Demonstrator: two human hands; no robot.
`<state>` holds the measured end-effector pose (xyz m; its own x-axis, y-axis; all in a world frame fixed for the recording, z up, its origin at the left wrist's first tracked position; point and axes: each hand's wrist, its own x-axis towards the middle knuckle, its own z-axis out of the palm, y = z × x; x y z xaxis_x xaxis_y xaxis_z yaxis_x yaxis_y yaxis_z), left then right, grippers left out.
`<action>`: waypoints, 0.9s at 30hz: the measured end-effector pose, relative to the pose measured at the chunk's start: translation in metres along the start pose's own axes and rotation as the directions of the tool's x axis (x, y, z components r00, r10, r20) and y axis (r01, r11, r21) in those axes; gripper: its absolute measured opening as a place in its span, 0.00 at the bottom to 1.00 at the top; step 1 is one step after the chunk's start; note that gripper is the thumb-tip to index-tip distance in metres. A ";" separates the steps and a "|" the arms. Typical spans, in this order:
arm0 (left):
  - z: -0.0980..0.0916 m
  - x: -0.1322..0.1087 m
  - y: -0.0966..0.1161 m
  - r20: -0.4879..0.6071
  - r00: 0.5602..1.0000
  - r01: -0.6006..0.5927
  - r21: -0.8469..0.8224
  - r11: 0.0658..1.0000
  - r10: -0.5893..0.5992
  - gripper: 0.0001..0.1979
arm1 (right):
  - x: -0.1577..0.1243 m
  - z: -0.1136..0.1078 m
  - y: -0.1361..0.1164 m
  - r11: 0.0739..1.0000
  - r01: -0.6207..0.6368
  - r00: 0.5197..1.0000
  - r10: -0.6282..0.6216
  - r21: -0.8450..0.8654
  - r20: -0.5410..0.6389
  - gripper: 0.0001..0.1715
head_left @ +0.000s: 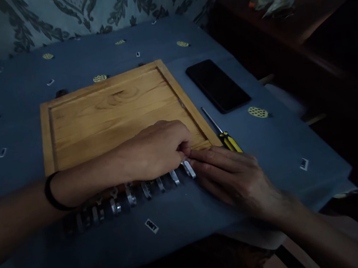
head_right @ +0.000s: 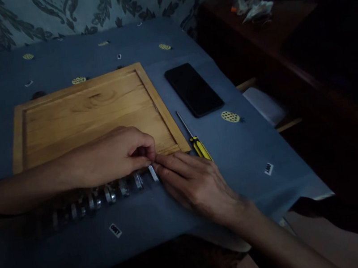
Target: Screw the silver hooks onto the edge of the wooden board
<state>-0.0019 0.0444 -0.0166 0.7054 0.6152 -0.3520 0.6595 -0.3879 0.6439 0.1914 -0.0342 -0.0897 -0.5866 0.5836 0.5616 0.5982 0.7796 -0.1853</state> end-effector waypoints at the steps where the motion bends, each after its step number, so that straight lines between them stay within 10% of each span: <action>1: 0.000 0.000 0.000 -0.006 1.000 -0.003 0.007 1.000 0.003 0.08 | 0.000 0.000 0.000 1.000 0.001 1.000 -0.001 -0.002 -0.001 0.11; 27: 0.004 0.001 -0.010 -0.049 0.999 0.002 -0.158 0.987 -0.010 0.08 | -0.002 -0.001 0.000 1.000 -0.006 0.999 0.006 0.017 0.032 0.11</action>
<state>-0.0067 0.0463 -0.0257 0.6853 0.6518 -0.3248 0.6119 -0.2735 0.7422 0.1929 -0.0352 -0.0898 -0.6002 0.5948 0.5347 0.5923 0.7798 -0.2026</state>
